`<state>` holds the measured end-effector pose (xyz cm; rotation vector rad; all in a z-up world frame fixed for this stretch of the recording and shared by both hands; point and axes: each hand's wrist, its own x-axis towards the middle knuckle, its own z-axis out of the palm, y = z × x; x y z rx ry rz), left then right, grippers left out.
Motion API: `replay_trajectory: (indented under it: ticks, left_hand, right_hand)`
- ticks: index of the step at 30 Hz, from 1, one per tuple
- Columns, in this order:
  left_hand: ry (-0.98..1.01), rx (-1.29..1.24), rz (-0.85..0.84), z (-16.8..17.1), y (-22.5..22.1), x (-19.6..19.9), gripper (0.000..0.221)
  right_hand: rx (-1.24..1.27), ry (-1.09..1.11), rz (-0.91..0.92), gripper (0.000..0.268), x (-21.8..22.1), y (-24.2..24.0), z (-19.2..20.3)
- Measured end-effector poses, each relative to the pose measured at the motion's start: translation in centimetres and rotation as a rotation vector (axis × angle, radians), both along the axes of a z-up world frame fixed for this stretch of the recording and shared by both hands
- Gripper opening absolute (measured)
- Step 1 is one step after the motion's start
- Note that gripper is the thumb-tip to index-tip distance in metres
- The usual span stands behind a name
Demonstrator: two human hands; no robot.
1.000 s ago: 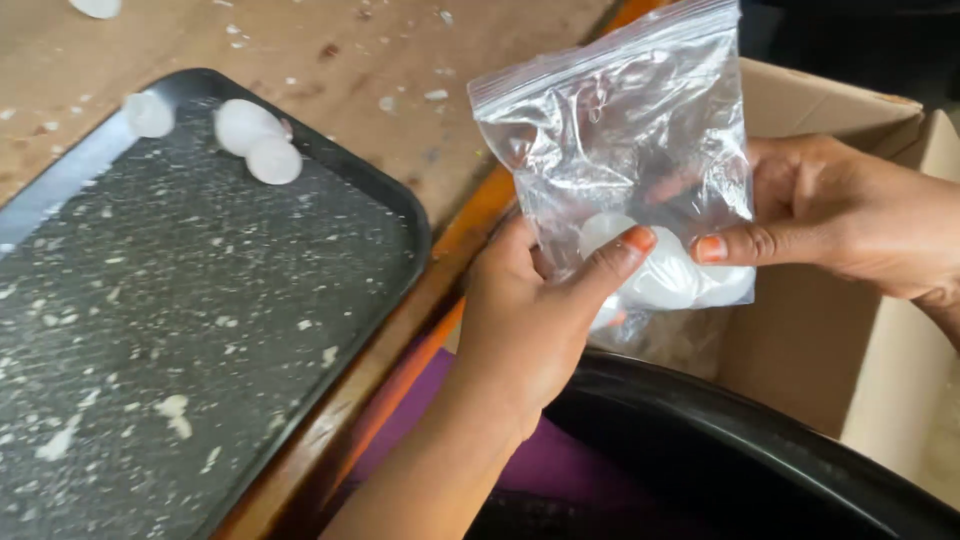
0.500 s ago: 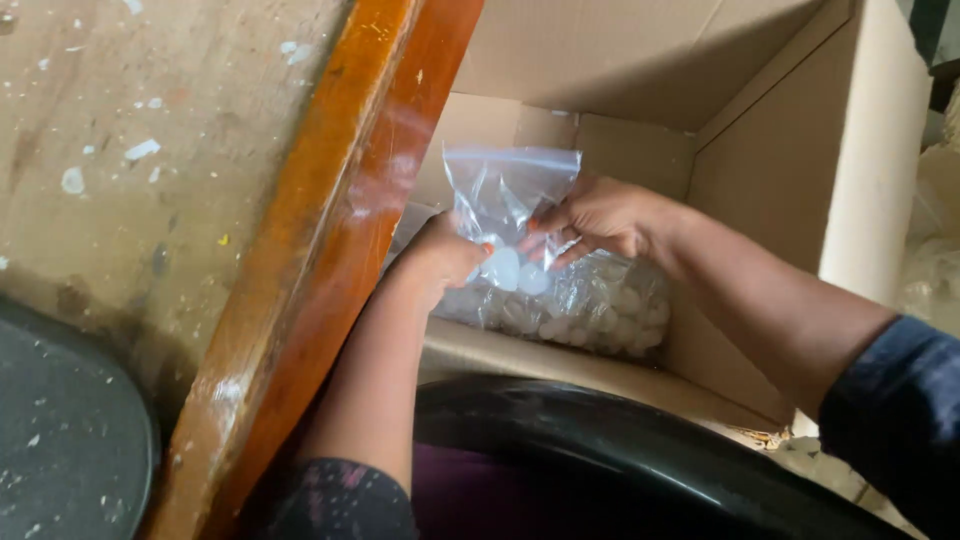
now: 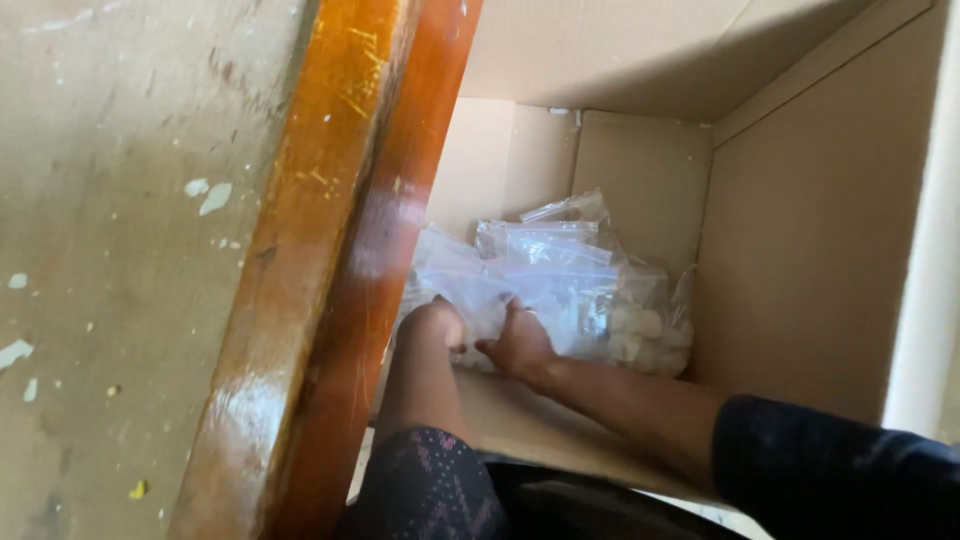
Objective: Placing small white objects, likely camphor or wax pellets, into plastic bags and storing them in a cardboard box.
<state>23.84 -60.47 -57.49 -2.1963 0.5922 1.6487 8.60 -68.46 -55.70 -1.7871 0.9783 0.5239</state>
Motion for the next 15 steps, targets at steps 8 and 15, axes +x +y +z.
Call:
replay_trajectory:
  ticks: [8,15]
  left_hand:
    - [-0.443,-0.222,0.409,-2.0,1.5,0.8,0.132]
    - [-0.209,-0.191,0.0,10.2,-6.9,-6.7,0.128]
  right_hand:
    - [-0.044,-0.127,0.241,0.075,4.5,-1.1,-0.3]
    - [-0.351,0.2,1.119,0.059,-1.2,-8.3,11.5]
